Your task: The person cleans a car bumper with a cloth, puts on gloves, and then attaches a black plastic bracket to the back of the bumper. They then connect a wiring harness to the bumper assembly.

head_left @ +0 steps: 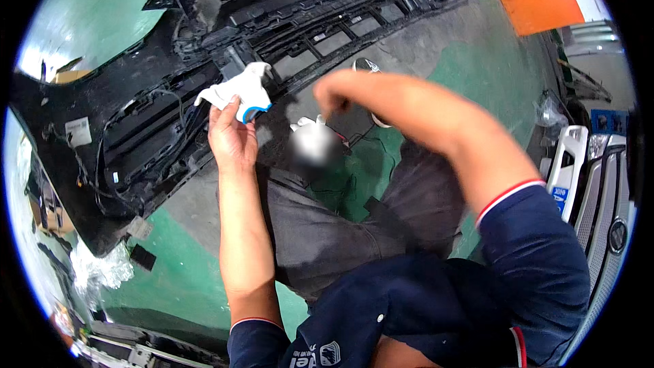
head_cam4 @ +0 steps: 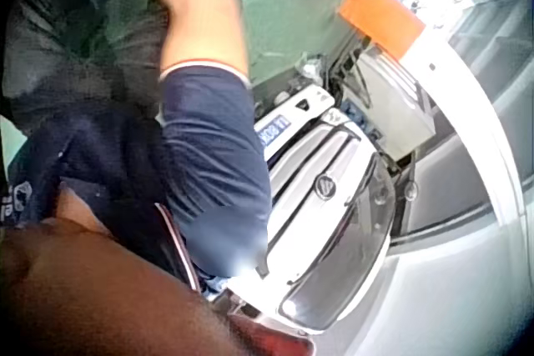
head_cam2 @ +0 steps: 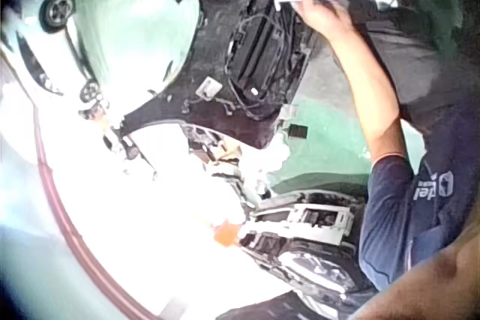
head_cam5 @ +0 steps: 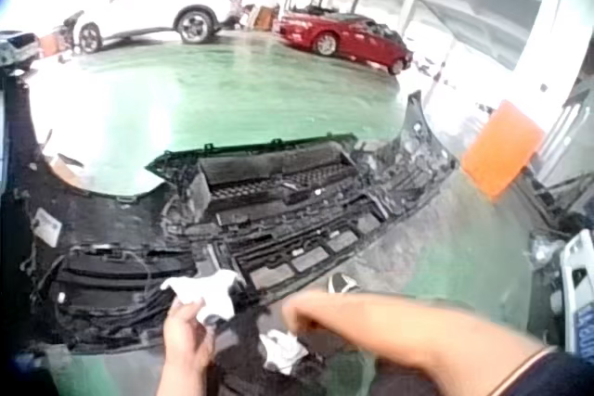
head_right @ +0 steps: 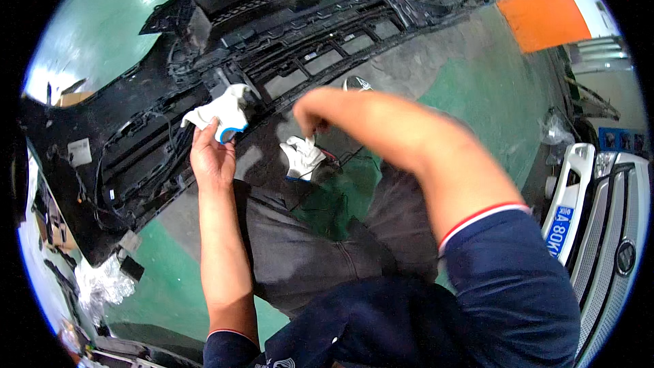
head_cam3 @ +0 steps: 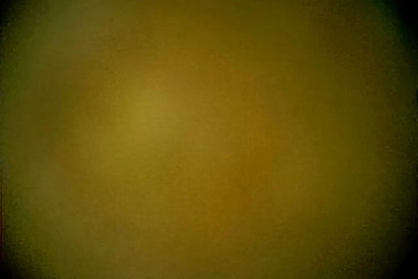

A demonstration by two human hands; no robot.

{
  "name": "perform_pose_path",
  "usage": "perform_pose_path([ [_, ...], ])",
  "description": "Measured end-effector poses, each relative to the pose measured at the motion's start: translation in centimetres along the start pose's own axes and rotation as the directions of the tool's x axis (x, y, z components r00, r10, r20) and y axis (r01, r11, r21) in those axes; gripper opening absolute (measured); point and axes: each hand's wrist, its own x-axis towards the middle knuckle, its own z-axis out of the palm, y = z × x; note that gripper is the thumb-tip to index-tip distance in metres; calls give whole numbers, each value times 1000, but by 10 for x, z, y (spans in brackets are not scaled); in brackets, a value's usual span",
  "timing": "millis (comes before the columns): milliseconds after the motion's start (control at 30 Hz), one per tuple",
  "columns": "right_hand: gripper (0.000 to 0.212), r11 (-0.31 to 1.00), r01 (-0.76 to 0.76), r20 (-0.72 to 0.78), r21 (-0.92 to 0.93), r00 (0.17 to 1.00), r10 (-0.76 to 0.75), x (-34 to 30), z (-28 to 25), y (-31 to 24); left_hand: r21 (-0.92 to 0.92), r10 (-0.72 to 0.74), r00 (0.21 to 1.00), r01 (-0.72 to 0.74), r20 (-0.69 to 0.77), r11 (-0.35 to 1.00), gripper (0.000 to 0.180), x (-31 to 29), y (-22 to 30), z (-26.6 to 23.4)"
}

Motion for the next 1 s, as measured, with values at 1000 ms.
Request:
perform_pose_path([
  [1000,33,-527,839,-866,137,360,347,-123,-44,-14,-122,17,1000,-19,-15,992,45,57,-103,16],
])
